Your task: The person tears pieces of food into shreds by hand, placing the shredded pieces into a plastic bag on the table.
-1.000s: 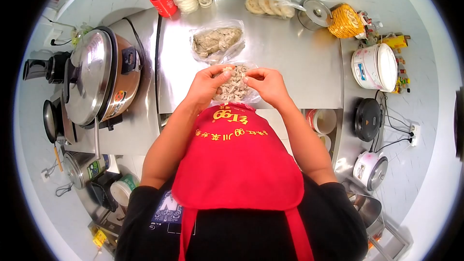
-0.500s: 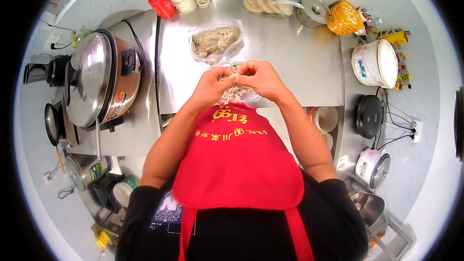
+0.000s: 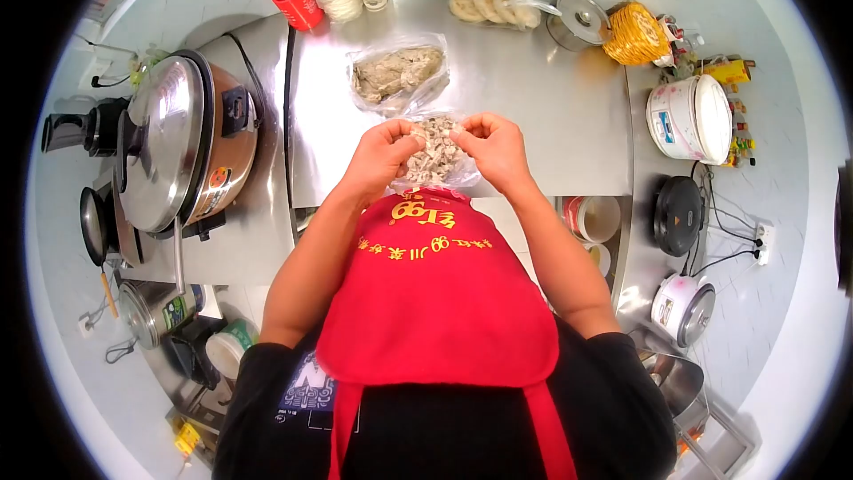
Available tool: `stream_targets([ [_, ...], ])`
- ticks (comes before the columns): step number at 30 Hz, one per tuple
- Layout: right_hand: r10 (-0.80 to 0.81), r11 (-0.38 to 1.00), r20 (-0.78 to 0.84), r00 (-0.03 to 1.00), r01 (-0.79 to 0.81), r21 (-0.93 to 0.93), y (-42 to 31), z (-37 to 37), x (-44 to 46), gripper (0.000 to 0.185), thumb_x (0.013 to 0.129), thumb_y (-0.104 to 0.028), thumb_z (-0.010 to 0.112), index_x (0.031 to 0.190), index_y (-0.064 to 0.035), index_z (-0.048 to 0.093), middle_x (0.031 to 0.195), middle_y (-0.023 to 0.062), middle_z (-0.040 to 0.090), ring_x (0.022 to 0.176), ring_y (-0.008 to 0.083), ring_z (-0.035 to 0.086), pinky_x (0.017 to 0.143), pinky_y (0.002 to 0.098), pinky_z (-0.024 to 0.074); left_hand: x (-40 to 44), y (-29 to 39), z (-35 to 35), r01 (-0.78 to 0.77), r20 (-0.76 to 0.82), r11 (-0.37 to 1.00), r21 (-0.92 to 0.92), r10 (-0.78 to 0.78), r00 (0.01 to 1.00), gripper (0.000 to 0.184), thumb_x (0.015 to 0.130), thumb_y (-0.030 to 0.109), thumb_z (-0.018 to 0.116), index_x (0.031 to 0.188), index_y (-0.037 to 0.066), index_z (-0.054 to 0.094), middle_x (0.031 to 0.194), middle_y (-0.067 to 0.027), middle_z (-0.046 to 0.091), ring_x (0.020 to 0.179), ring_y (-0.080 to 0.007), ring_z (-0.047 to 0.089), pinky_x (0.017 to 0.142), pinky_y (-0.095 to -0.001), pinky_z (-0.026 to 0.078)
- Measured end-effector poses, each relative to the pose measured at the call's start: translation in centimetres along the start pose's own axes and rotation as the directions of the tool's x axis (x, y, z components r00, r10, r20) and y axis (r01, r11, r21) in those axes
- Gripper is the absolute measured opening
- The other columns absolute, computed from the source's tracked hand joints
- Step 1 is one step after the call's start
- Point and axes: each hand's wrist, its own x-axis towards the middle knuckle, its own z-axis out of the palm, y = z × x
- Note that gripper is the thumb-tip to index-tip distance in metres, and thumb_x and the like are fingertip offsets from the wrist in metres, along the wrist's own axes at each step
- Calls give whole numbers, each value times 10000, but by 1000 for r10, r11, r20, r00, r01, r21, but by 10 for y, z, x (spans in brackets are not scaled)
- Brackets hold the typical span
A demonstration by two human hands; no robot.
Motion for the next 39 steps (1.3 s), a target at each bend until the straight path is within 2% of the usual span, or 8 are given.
stream_targets([
  [6, -17, 990, 102, 995, 31, -137, 5, -7, -1, 186, 845, -102, 722, 986, 17, 696, 811, 39, 685, 689, 81, 590, 619, 242, 485, 0, 4, 1, -18, -54, 989, 148, 27, 998, 140, 843, 99, 693, 962, 33, 663, 775, 16, 614, 566, -26, 451, 488, -191, 346],
  [9, -218, 856, 172, 961, 273, -439, -6, -6, -8, 198, 855, -91, 707, 1018, 20, 693, 831, 55, 692, 731, 100, 618, 668, 257, 510, 2, 0, 1, -22, -47, 991, 135, 29, 998, 139, 834, 107, 709, 943, 32, 668, 797, 7, 634, 573, -26, 470, 491, -195, 355],
  [14, 95, 995, 365, 926, -89, -33, -25, 3, -7, 247, 809, -100, 750, 1014, 25, 692, 863, 75, 696, 759, 119, 634, 693, 268, 518, 7, -5, 2, -1, 11, 977, 214, -2, 1000, 85, 838, 118, 719, 875, 70, 660, 781, 18, 624, 556, -29, 432, 479, -187, 319],
  [17, 87, 993, 412, 907, -113, 39, -22, 1, 1, 239, 788, -100, 767, 976, 26, 689, 844, 70, 687, 751, 115, 626, 679, 262, 513, 11, -4, -4, 29, 49, 993, 117, -35, 998, 105, 848, 145, 717, 895, 79, 650, 786, 13, 620, 552, -36, 423, 480, -195, 308],
  [24, 23, 999, 306, 952, -12, -36, 1, 3, 12, 229, 754, -148, 772, 900, 9, 693, 827, 77, 696, 773, 122, 640, 674, 286, 524, 18, -7, -2, 37, 66, 998, 48, -40, 997, 174, 868, 128, 676, 1019, 60, 624, 742, 30, 525, 556, -58, 432, 494, -219, 333],
  [29, 2, 969, 207, 978, 49, -242, -2, 4, -3, 251, 820, -138, 741, 986, 39, 675, 820, 46, 670, 727, 95, 597, 654, 249, 489, 18, -15, -14, -27, -23, 956, -293, 21, 1000, 426, 914, -9, 527, 1335, -4, 466, 1165, -123, 612, 906, -143, 597, 773, -255, 498],
  [35, 120, 990, 268, 956, -94, -109, -21, 20, -7, 250, 824, -151, 721, 975, 45, 687, 882, 103, 702, 782, 130, 656, 691, 272, 521, 8, -9, 4, -146, 34, 961, -233, 158, 987, 467, 934, -18, 495, 1389, -29, 387, 1319, -176, 530, 1181, -225, 541, 991, -329, 462],
  [39, 123, 985, 327, 937, -156, 78, -22, 20, -3, 215, 823, -93, 704, 969, 63, 683, 855, 97, 696, 748, 124, 648, 649, 259, 515, 11, -17, 4, -242, -68, 970, -38, 239, 969, 429, 910, 53, 602, 1304, -45, 466, 1215, -147, 605, 1022, -154, 598, 837, -273, 496],
])
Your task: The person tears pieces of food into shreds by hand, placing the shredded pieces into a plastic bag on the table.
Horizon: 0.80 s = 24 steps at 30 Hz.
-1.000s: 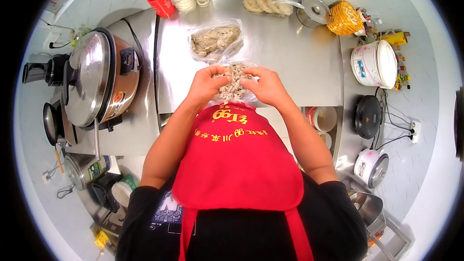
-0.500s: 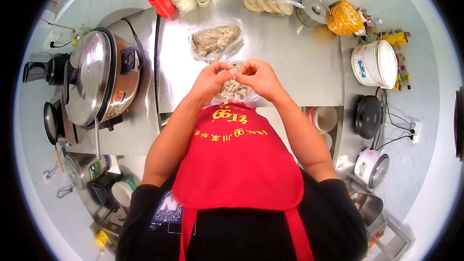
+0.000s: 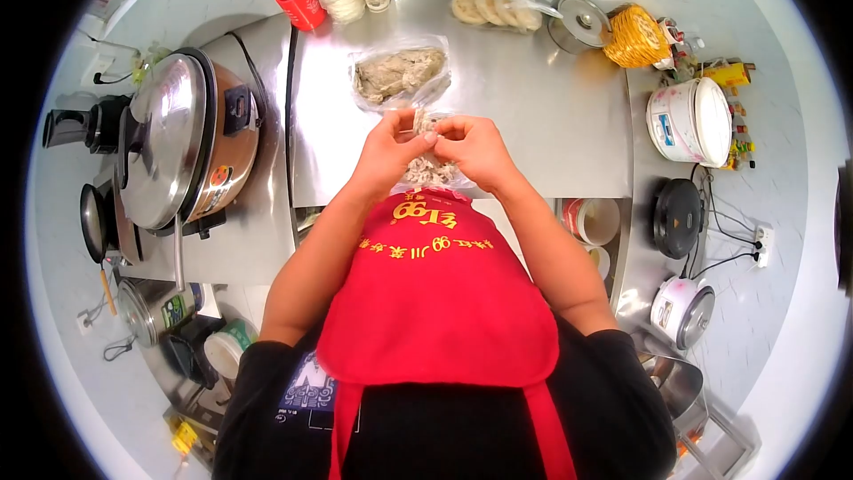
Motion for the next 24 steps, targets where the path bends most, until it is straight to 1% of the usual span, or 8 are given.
stream_targets([
  [2, -66, 987, -72, 995, 75, 139, 4, 1, 1, 175, 812, -43, 690, 949, 64, 681, 805, 80, 686, 707, 111, 629, 605, 244, 496, -3, 12, -2, 124, 33, 965, 233, -135, 990, 281, 897, 128, 663, 1111, -35, 583, 978, -87, 665, 851, -125, 617, 730, -263, 499],
  [5, -7, 997, -27, 1000, 10, 76, -4, -2, -5, 209, 819, -47, 708, 990, 64, 659, 831, 78, 678, 695, 110, 609, 621, 246, 497, -3, 10, -3, 74, 64, 941, 330, -100, 993, 187, 918, 137, 640, 999, -31, 631, 884, -54, 657, 800, -130, 628, 739, -273, 538],
  [12, -82, 996, -119, 990, 79, -29, 11, -3, 5, 130, 796, -38, 736, 874, 29, 658, 758, 39, 659, 643, 77, 576, 571, 221, 460, 0, 1, -2, 57, 75, 934, 354, -89, 993, 174, 934, 149, 612, 989, -15, 626, 888, -57, 655, 772, -121, 604, 686, -278, 517],
  [14, -117, 992, -173, 978, 109, -59, 13, -2, 4, 133, 776, -86, 744, 831, 19, 682, 729, 14, 659, 636, 66, 552, 566, 229, 449, -1, -1, 3, 83, 32, 981, 174, -90, 995, 191, 953, 172, 588, 1003, -10, 616, 899, -56, 654, 778, -123, 601, 694, -282, 509],
  [15, -118, 992, -173, 978, 109, -59, 10, 0, 1, 133, 776, -86, 744, 831, 19, 682, 729, 14, 659, 636, 66, 552, 566, 229, 449, -1, -1, 5, 83, 32, 981, 174, -90, 995, 191, 953, 172, 588, 1003, -10, 616, 899, -56, 654, 778, -123, 601, 694, -282, 509],
  [17, -179, 983, -221, 959, 167, -73, 4, 4, -7, 122, 787, -81, 747, 831, 12, 682, 740, 10, 664, 643, 58, 552, 562, 222, 445, 1, 1, 8, 200, -53, 973, -115, -208, 977, 214, 964, 195, 578, 1020, -10, 603, 914, -61, 650, 785, -132, 606, 718, -282, 511],
  [21, -216, 976, -200, 956, 208, -61, 7, 5, -19, 119, 820, -45, 740, 898, 16, 675, 775, 23, 667, 676, 63, 581, 601, 208, 469, 9, 3, 0, 145, -124, 971, -191, -171, 978, 190, 966, 184, 580, 970, -2, 617, 882, -53, 635, 781, -137, 603, 713, -287, 537],
  [24, -149, 989, -200, 968, 146, -32, 7, 0, -25, 122, 824, -46, 739, 912, 14, 682, 797, 29, 674, 704, 68, 596, 631, 215, 487, 12, 6, -9, 156, -172, 980, -120, -175, 969, 190, 963, 177, 587, 979, -10, 612, 888, -55, 629, 797, -144, 607, 731, -293, 546],
])
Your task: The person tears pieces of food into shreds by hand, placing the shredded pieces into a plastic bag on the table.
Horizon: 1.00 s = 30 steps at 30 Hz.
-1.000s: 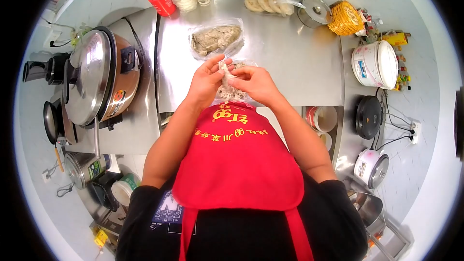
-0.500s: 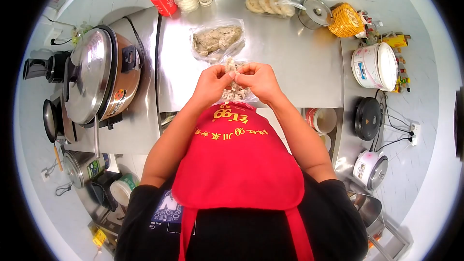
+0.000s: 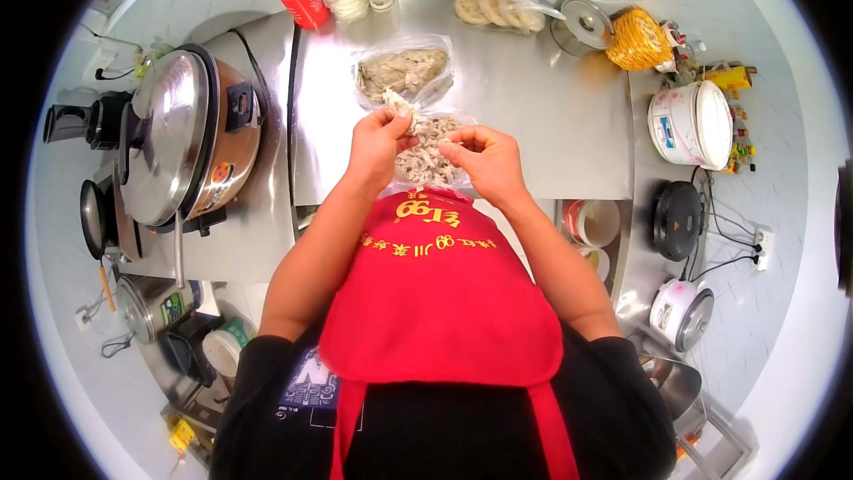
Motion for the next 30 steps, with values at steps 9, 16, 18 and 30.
stream_targets([
  [9, 31, 995, 92, 995, -22, -93, 18, -17, 9, 249, 909, -45, 623, 1144, 30, 653, 955, 73, 696, 787, 114, 640, 727, 252, 540, -9, 7, 0, -41, 70, 999, 13, 40, 997, 127, 906, 96, 647, 984, 13, 591, 893, -42, 608, 826, -146, 604, 818, -337, 555],
  [16, -27, 913, 108, 994, 68, -402, -11, -12, 7, 386, 841, -142, 698, 1196, -6, 630, 1015, 126, 691, 820, 156, 663, 748, 289, 541, -13, 8, -1, -7, 124, 998, 59, 0, 992, 164, 880, 59, 656, 1025, 15, 593, 923, -52, 635, 859, -147, 622, 811, -323, 553],
  [18, -44, 905, 106, 993, 85, -417, -13, -7, 9, 407, 812, -172, 717, 1182, -20, 642, 978, 140, 699, 815, 188, 682, 754, 307, 543, -13, 8, -1, 2, 130, 998, 61, -10, 991, 171, 881, 64, 660, 1034, 20, 596, 943, -60, 654, 866, -144, 631, 801, -307, 548],
  [30, -10, 918, 72, 997, 37, -394, -5, -8, 7, 180, 817, -149, 710, 914, 3, 720, 787, 49, 704, 733, 99, 630, 678, 264, 506, -9, 3, -8, -40, 38, 999, 0, 40, 998, 206, 881, 104, 671, 1048, 3, 604, 918, -40, 639, 834, -138, 613, 798, -318, 518],
])
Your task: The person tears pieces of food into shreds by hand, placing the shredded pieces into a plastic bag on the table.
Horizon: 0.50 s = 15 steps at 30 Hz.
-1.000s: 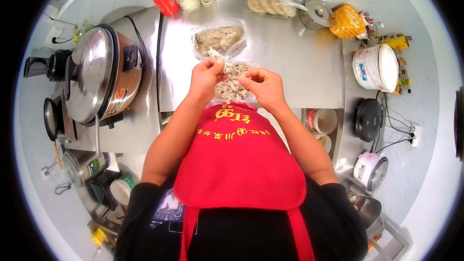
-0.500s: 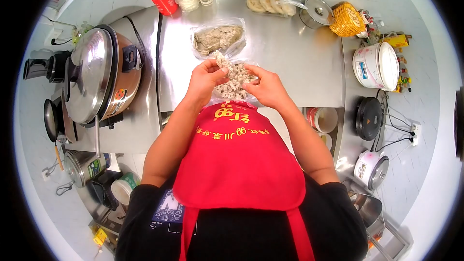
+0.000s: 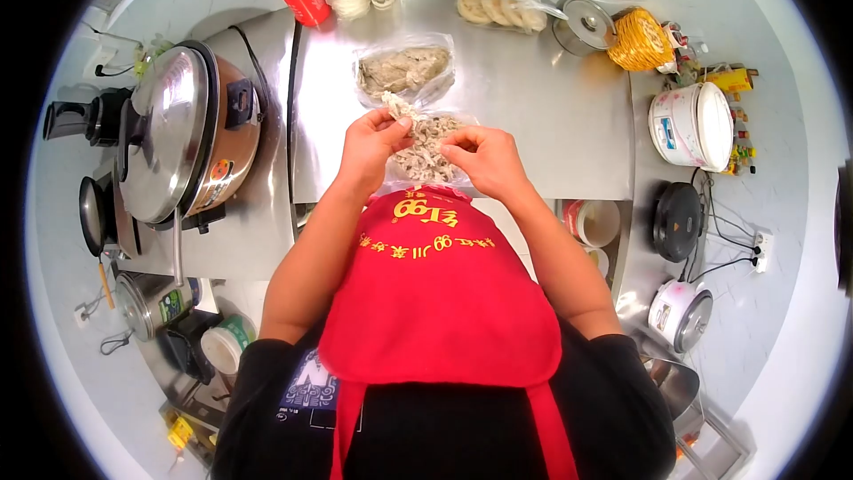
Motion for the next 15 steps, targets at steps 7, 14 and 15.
stream_targets([
  [7, -59, 988, 9, 998, 57, 141, -9, 2, 8, 285, 808, -170, 728, 1023, 15, 705, 864, 89, 715, 771, 129, 647, 705, 278, 514, -14, 12, 13, -35, 158, 974, 222, 0, 987, 251, 866, 62, 662, 1091, -40, 620, 921, -67, 677, 830, -146, 638, 792, -283, 510],
  [14, 1, 960, -31, 1000, 8, 279, 7, 14, 26, 190, 761, -123, 704, 877, 28, 692, 769, 84, 698, 672, 112, 619, 615, 270, 501, -15, 4, 17, -152, 195, 874, 462, 67, 979, 157, 876, 96, 614, 963, -33, 633, 826, -68, 669, 729, -118, 591, 659, -268, 473],
  [15, 1, 960, -29, 1000, 7, 278, 8, 17, 25, 190, 761, -123, 704, 877, 28, 692, 769, 84, 698, 672, 112, 619, 615, 270, 501, -16, 4, 18, -151, 193, 875, 461, 67, 979, 157, 876, 96, 614, 963, -33, 633, 826, -68, 669, 729, -118, 591, 659, -268, 473],
])
